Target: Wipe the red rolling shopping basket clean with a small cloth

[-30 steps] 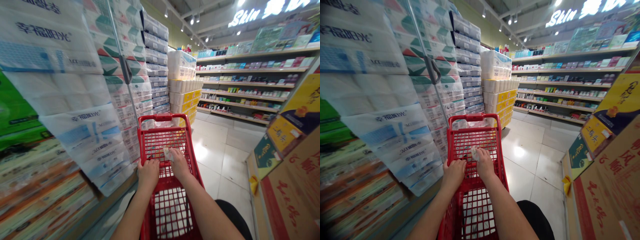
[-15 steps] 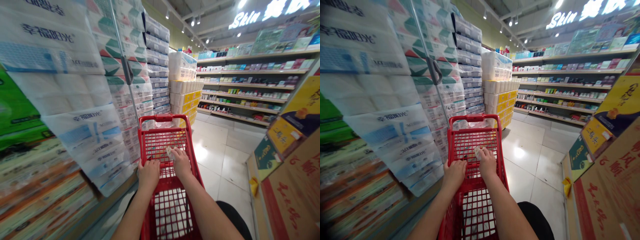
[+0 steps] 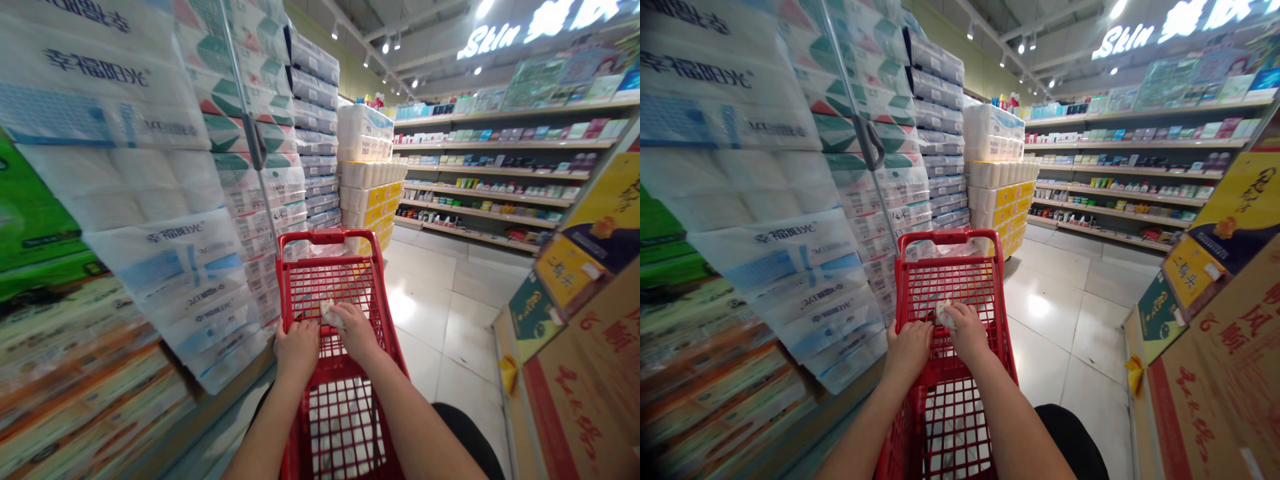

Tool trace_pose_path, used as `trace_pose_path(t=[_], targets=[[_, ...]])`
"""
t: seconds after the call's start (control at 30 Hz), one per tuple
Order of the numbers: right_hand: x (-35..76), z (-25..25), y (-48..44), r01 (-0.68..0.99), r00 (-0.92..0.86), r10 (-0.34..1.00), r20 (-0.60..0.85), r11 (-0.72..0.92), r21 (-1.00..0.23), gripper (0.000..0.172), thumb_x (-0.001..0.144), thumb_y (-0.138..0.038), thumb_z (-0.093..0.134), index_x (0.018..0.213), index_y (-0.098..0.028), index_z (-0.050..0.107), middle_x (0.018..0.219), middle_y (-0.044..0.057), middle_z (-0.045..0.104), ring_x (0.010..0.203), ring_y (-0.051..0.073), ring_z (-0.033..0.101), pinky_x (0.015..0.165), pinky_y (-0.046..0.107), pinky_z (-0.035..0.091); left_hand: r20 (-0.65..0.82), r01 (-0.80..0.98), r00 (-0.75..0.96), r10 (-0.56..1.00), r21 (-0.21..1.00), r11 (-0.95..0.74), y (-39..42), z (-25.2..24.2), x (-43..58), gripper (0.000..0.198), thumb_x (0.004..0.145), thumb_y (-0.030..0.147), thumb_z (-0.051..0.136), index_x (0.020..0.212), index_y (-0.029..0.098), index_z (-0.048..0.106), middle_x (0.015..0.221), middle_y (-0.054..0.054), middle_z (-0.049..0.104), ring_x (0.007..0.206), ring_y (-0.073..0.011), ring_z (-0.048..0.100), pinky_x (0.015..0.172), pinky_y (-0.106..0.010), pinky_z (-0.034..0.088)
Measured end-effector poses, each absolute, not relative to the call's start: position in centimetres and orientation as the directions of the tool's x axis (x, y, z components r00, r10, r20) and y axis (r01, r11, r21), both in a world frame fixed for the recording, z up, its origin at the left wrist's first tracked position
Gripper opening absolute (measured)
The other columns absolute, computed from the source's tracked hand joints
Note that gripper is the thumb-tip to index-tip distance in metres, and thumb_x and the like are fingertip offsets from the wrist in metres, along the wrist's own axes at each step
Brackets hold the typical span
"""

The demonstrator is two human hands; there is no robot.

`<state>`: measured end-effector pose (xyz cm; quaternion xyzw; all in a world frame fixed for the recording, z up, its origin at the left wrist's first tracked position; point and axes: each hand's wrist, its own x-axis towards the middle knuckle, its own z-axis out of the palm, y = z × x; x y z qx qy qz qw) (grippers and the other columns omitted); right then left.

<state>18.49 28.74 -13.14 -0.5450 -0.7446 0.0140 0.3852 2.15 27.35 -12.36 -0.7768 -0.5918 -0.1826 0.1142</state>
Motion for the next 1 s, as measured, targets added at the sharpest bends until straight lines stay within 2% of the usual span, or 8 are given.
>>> trace_pose_path(t=[0.2,0.33,0.4,0.53,0.73,0.9,1.0], targets=[[18.9,-13.0,28.9,0.856,0.064,0.82,0.569,0.248,-0.454,0.056,0.075,-0.001,0.055,0.124,-0.028,0.06,0.125,0.005,0.06,0.107,0.023,0.052,0.092,0.037,0.046,0.394,0.965,0.211,0.894,0.06,-0.254,27.2,-12.0,2.3,0.036,0.098,0.032,0.031,0.104,0.026,0.067,0.098,-0.005,0.071,0.096,-0.0227,0.059,0.109,-0.055,0.02],[18.5,-13.0,28.6,0.811,-0.086,0.834,0.545,0.376,-0.447,0.059,0.073,0.0,0.056,0.122,-0.032,0.061,0.124,0.0,0.061,0.106,0.02,0.053,0.087,0.031,0.048,0.394,0.963,0.227,0.891,0.047,-0.266,27.3,-12.0,2.3,0.036,0.098,0.031,0.032,0.104,0.024,0.067,0.099,-0.006,0.071,0.096,-0.0228,0.059,0.109,-0.055,0.019],[18.5,-13.0,28.6,0.815,-0.078,0.835,0.544,0.368,-0.447,0.058,0.074,-0.001,0.056,0.122,-0.033,0.061,0.125,-0.001,0.061,0.106,0.02,0.054,0.087,0.031,0.048,0.411,0.962,0.231,0.882,0.04,-0.271,27.3,-12.2,2.2,0.037,0.098,0.031,0.031,0.103,0.024,0.067,0.097,-0.005,0.071,0.095,-0.0229,0.06,0.109,-0.056,0.02],[18.9,-13.0,28.8,0.858,0.047,0.837,0.545,0.246,-0.452,0.053,0.078,-0.005,0.057,0.124,-0.03,0.061,0.125,0.002,0.062,0.106,0.023,0.054,0.091,0.035,0.045,0.436,0.961,0.233,0.869,0.036,-0.276,27.4,-12.4,2.2,0.038,0.098,0.031,0.03,0.101,0.024,0.067,0.094,-0.004,0.07,0.093,-0.0228,0.06,0.108,-0.056,0.02],[18.4,-13.0,28.7,0.828,-0.111,0.83,0.547,0.382,-0.411,0.053,0.075,-0.001,0.057,0.119,-0.03,0.063,0.118,0.001,0.065,0.104,0.02,0.054,0.088,0.031,0.045,0.432,0.96,0.239,0.869,0.031,-0.28,27.5,-12.3,2.2,0.038,0.098,0.03,0.03,0.102,0.023,0.067,0.095,-0.005,0.071,0.093,-0.0232,0.06,0.108,-0.056,0.02],[19.4,-12.5,28.8,0.908,0.074,0.818,0.57,0.18,-0.377,0.051,0.078,-0.002,0.052,0.12,-0.028,0.063,0.121,0.004,0.064,0.1,0.023,0.053,0.087,0.037,0.044,0.415,0.963,0.218,0.883,0.058,-0.264,27.4,-12.2,2.3,0.038,0.098,0.032,0.031,0.103,0.024,0.067,0.097,-0.005,0.071,0.095,-0.0234,0.059,0.109,-0.056,0.019],[19.1,-12.5,28.7,0.888,0.031,0.826,0.563,0.236,-0.394,0.052,0.076,0.0,0.053,0.118,-0.029,0.063,0.121,0.003,0.062,0.101,0.022,0.052,0.085,0.034,0.045,0.404,0.963,0.216,0.889,0.06,-0.262,27.4,-12.1,2.3,0.037,0.097,0.032,0.031,0.105,0.025,0.067,0.098,-0.006,0.071,0.096,-0.0236,0.059,0.109,-0.055,0.019]])
